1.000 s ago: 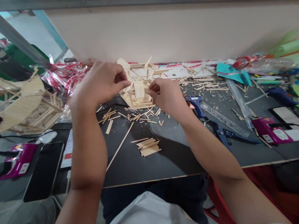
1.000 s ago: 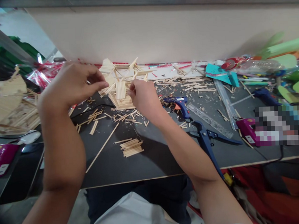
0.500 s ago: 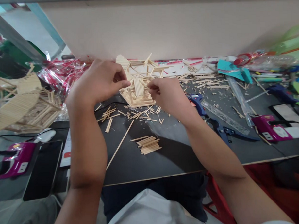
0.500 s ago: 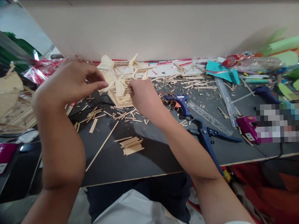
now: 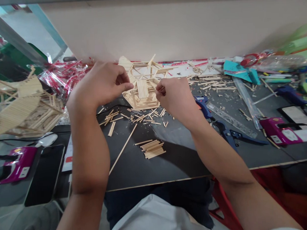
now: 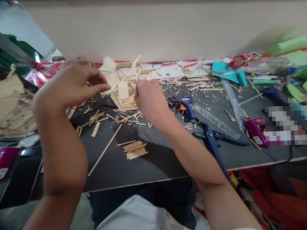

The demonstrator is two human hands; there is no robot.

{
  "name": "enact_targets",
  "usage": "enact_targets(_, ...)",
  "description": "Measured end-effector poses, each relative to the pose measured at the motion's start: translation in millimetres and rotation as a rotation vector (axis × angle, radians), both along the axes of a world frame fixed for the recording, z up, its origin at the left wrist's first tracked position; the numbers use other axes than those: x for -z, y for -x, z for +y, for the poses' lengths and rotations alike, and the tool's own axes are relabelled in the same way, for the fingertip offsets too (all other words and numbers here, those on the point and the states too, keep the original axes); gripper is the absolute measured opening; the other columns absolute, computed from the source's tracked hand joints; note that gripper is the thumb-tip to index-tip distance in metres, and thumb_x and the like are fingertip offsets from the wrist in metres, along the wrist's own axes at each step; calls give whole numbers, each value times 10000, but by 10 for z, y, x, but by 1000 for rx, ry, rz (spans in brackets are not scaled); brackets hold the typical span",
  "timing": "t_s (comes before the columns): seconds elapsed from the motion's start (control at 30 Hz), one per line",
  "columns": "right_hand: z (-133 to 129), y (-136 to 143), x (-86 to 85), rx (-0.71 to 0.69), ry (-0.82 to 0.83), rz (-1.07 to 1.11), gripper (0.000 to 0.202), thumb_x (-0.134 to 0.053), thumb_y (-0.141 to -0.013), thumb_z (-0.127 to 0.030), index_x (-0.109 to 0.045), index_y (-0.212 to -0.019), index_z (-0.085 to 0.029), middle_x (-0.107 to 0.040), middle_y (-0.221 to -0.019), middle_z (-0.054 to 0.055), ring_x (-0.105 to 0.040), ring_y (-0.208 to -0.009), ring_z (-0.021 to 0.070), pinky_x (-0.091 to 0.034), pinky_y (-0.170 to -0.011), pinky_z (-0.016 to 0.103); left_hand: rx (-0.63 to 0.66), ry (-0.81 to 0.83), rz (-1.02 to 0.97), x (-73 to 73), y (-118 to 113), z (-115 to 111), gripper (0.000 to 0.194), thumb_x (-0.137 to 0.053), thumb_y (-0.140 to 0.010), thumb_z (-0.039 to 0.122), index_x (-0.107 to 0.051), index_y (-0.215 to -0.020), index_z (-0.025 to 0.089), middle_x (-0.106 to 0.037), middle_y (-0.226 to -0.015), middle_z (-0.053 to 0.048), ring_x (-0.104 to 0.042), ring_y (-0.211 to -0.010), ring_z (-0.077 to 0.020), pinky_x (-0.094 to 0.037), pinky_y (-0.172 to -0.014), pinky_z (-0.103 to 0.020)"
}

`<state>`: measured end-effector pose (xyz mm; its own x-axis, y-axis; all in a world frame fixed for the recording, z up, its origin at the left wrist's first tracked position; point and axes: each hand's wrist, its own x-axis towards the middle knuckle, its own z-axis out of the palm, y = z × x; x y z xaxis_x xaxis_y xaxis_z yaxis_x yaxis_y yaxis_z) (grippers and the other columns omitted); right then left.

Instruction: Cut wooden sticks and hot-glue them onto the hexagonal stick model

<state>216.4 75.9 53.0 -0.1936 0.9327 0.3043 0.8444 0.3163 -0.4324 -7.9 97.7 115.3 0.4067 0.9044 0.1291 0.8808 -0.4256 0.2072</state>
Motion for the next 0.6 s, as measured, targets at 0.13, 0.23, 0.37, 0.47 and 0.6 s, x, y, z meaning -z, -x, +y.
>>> enact_targets(0.13, -4, 18, 16, -8, -5, 59, 148, -628, -923, -230, -768, -967, -214, -723, -803, 100, -668, -846, 272, -494, -831, 425, 19, -3, -43, 39, 24, 28, 305, -613, -871, 524, -768, -903, 264, -748, -893, -75, -688, -980, -324, -489, -967, -444)
enact_targets(0.23, -1, 30, 27, -13, -2, 60, 147, -609, -933, -210, -755, -917, -228, -727, -805, 94, -666, -838, 269, -497, -815, 415, 16, -18, -50, 10, 11, 4, 291, -614, -873, 514, -766, -897, 267, -750, -873, -59, -688, -968, -313, -488, -955, -443)
enact_targets(0.37, 7, 29, 19, -27, 5, 22, 188, -585, -918, -154, -749, -880, -238, -725, -809, 85, -663, -835, 262, -492, -837, 410, 29, 21, 53, -54, -17, -48, 411, -532, -941, 545, -763, -1002, 211, -758, -977, -63, -670, -947, -272, -483, -947, -449)
enact_targets(0.47, 7, 20, 9, -36, 10, 14, 198, -577, -919, -155, -751, -875, -240, -723, -814, 88, -660, -839, 265, -487, -853, 415, 27, -3, 50, -49, -26, -49, 405, -539, -924, 548, -761, -979, 214, -769, -966, -70, -664, -924, -275, -478, -928, -455)
enact_targets(0.6, -16, 21, -4, -34, 21, 12, 201, -571, -923, -159, -748, -857, -228, -719, -813, 100, -659, -831, 268, -483, -842, 420, 31, -15, 39, -27, -29, -38, 423, -533, -912, 544, -764, -957, 193, -765, -948, -100, -667, -913, -271, -466, -923, -437)
